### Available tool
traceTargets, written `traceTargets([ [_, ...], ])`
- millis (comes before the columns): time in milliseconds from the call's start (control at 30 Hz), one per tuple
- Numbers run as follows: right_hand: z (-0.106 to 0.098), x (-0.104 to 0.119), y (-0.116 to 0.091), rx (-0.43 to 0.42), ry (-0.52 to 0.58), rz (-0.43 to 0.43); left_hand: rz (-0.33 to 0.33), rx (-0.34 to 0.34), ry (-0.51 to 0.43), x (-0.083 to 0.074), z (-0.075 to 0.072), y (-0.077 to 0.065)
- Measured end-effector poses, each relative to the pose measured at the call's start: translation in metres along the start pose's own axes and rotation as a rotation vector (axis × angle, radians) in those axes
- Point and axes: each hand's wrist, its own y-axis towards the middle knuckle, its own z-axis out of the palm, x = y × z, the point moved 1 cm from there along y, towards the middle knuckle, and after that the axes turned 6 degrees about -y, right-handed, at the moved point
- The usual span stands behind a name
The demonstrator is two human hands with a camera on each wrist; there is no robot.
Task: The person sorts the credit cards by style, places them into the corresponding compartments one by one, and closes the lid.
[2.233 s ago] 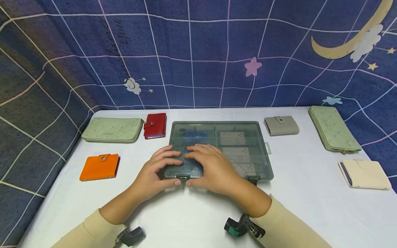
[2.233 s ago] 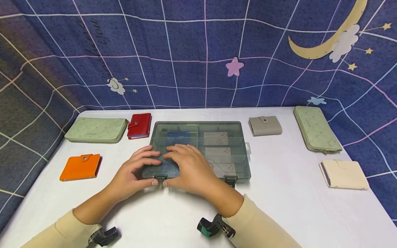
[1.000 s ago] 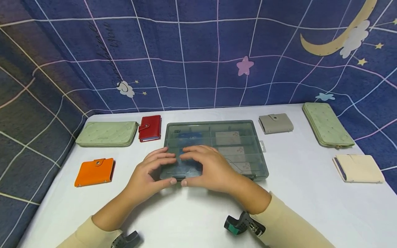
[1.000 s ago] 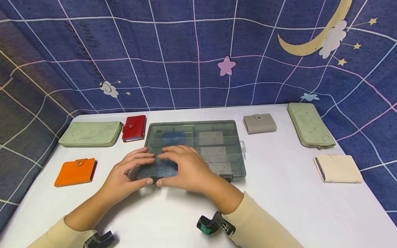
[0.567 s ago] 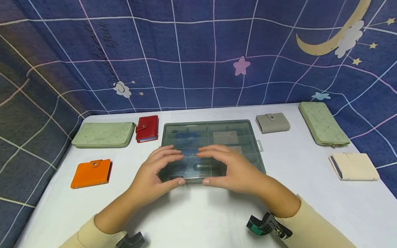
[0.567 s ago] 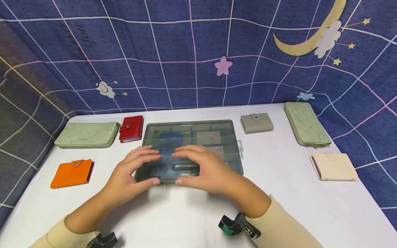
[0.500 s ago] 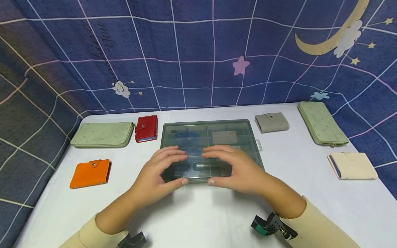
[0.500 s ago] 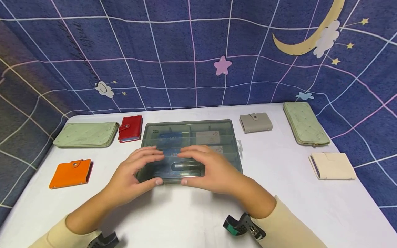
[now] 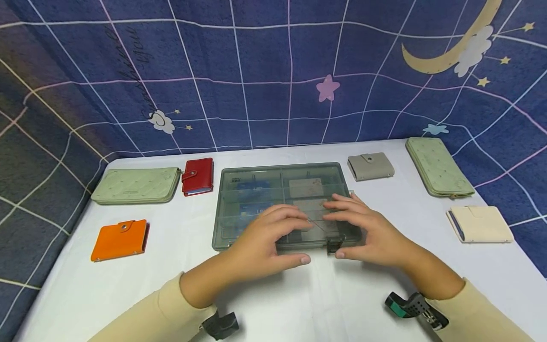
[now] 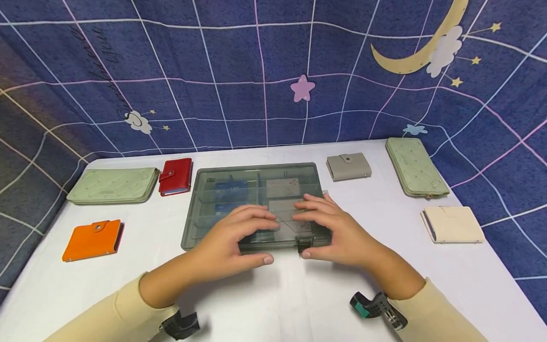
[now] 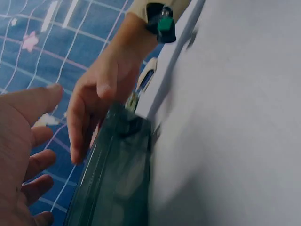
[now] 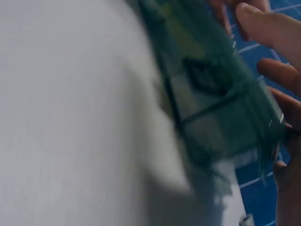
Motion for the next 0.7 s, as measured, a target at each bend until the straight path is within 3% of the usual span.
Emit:
traceTargets([
  [167,0.0,-0.013,-0.009,0.045,-0.037,0.007,-0.006,0.06,0.03,-0.003,0.02,0.021],
  [333,0.0,-0.019,-0.015,0.064,-0.083,0.025,-0.04,0.105,0.095,-0.005,0.033,0.032],
  [567,0.002,-0.022,-0.017,0.072,-0.114,0.041,-0.077,0.134,0.252,-0.006,0.044,0.038],
  [700,0.005,-0.024,-0.015,0.059,-0.154,0.029,-0.097,0.11,0.262,-0.005,0.044,0.038],
])
